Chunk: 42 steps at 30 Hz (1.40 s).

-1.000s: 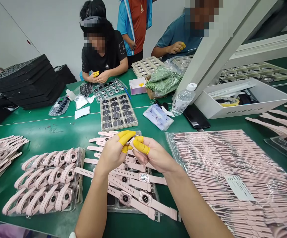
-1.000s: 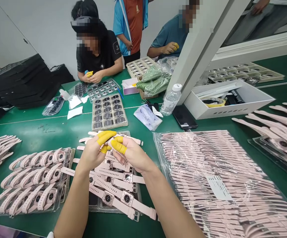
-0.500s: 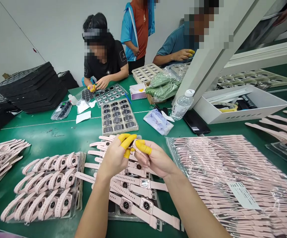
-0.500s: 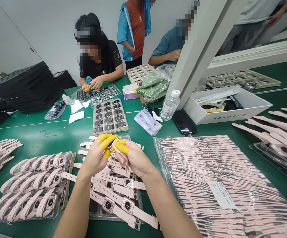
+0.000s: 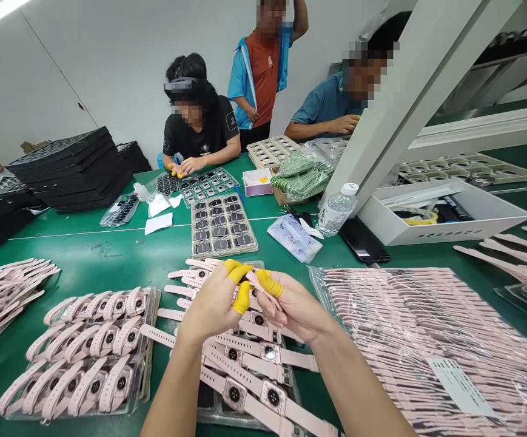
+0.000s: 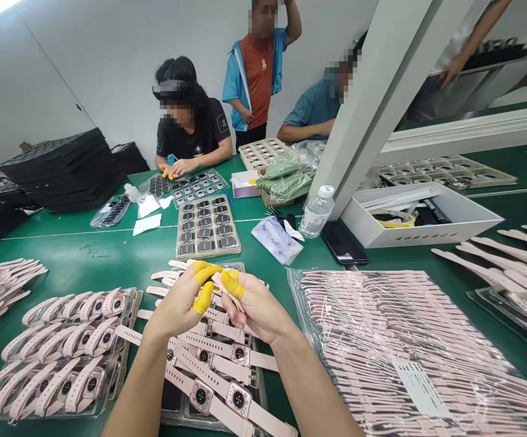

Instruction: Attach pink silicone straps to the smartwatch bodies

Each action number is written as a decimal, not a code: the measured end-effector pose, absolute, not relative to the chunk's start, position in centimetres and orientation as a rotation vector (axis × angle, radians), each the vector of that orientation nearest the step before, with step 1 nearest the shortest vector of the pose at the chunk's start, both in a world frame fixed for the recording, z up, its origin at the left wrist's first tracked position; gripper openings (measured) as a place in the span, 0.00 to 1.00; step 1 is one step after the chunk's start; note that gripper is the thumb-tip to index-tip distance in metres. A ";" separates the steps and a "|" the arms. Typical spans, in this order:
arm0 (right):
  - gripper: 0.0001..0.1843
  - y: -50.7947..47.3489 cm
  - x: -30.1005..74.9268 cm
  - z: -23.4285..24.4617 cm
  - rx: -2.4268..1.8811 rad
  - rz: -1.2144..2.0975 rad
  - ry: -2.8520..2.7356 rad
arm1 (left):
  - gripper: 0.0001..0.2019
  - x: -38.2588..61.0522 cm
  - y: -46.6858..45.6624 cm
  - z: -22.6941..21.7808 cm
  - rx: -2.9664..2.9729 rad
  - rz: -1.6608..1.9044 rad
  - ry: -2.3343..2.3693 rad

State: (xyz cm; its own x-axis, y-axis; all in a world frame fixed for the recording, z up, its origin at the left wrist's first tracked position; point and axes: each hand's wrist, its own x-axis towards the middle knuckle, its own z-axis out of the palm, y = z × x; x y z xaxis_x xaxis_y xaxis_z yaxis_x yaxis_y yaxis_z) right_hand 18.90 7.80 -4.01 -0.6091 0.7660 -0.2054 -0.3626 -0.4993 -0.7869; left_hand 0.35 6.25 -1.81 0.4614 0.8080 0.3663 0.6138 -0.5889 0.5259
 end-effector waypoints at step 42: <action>0.26 7.1 19.0 -3.3 -0.845 1.845 -1.223 | 0.23 1.1 6.7 -3.7 2.234 1.118 1.164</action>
State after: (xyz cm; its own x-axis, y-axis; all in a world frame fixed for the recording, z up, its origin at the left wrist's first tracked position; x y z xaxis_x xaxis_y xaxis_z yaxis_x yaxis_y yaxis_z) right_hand 18.99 7.11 -3.35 -0.4981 0.8592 -0.1167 -0.2269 -0.2590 -0.9388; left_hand 1.11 6.69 -3.71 0.3390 0.8123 0.4747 0.5071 -0.5828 0.6350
